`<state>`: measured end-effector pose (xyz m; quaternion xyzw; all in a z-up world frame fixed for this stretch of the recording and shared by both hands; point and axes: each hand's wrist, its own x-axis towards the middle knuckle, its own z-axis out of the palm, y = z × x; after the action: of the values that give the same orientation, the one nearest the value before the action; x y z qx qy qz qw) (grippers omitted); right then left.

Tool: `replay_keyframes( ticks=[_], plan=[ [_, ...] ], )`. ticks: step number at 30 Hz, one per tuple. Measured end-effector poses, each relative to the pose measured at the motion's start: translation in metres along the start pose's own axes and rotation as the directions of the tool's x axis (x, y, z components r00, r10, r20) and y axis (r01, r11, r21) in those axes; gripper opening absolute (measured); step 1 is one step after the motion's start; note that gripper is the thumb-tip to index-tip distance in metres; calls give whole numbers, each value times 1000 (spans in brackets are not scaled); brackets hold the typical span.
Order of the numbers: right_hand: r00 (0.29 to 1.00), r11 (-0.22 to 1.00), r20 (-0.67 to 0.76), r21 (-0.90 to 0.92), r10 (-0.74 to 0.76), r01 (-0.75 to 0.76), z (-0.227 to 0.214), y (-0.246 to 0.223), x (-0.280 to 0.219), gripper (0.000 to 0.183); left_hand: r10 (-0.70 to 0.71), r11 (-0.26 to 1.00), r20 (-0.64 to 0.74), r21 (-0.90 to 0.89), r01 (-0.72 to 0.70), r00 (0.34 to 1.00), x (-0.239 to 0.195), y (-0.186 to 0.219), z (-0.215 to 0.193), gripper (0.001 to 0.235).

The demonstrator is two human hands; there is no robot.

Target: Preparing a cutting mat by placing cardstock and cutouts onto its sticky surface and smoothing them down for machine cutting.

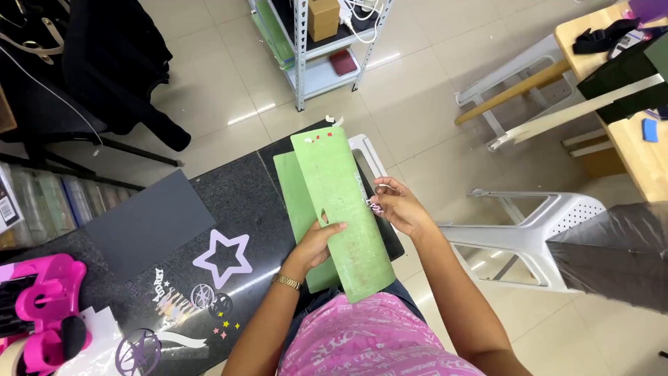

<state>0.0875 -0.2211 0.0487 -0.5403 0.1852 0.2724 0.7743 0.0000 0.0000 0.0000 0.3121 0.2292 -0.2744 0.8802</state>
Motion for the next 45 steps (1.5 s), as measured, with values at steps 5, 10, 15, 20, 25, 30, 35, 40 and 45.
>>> replay_keyframes(
  ticks=[5, 10, 15, 20, 25, 30, 35, 40, 45],
  plan=[
    [1000, 1000, -7, 6, 10, -10, 1, -2, -1, 44, -5, 1000, 4, 1, 5, 1000, 4, -3, -7, 52],
    [999, 999, -7, 41, 36, -36, 4, -3, -2, 41, 2, 1000, 7, -5, -2, 1000, -2, 3, 1, 52],
    [997, 994, -48, -95, -57, 52, 16, -7, -13, 38, 1, 1000, 7, -3, -1, 1000, -3, 3, 4, 51],
    [988, 956, -27, -259, -153, 141, 28, -12, -21, 44, -2, 1000, 11, 7, 2, 1000, 1, -1, -1, 52],
    [985, 947, -34, -283, -170, 154, 28, -12, -17, 44, -5, 1000, 3, 11, 5, 1000, -3, 2, 3, 51],
    [981, 956, -83, -249, -177, 152, 20, -6, -11, 39, 6, 1000, 2, 9, -6, 1000, -2, 2, 3, 51],
    [992, 984, -63, -145, -112, 102, 9, -2, -6, 37, 1, 1000, 5, 10, -1, 1000, -2, 3, 4, 52],
    [1000, 999, -27, 45, -10, 11, 6, -4, -7, 35, 7, 1000, 6, 4, -7, 1000, -3, 3, 4, 50],
    [997, 996, -55, -77, -50, 45, 17, -9, -14, 28, -5, 1000, -8, 0, 5, 1000, -3, 3, 8, 48]
  ],
)
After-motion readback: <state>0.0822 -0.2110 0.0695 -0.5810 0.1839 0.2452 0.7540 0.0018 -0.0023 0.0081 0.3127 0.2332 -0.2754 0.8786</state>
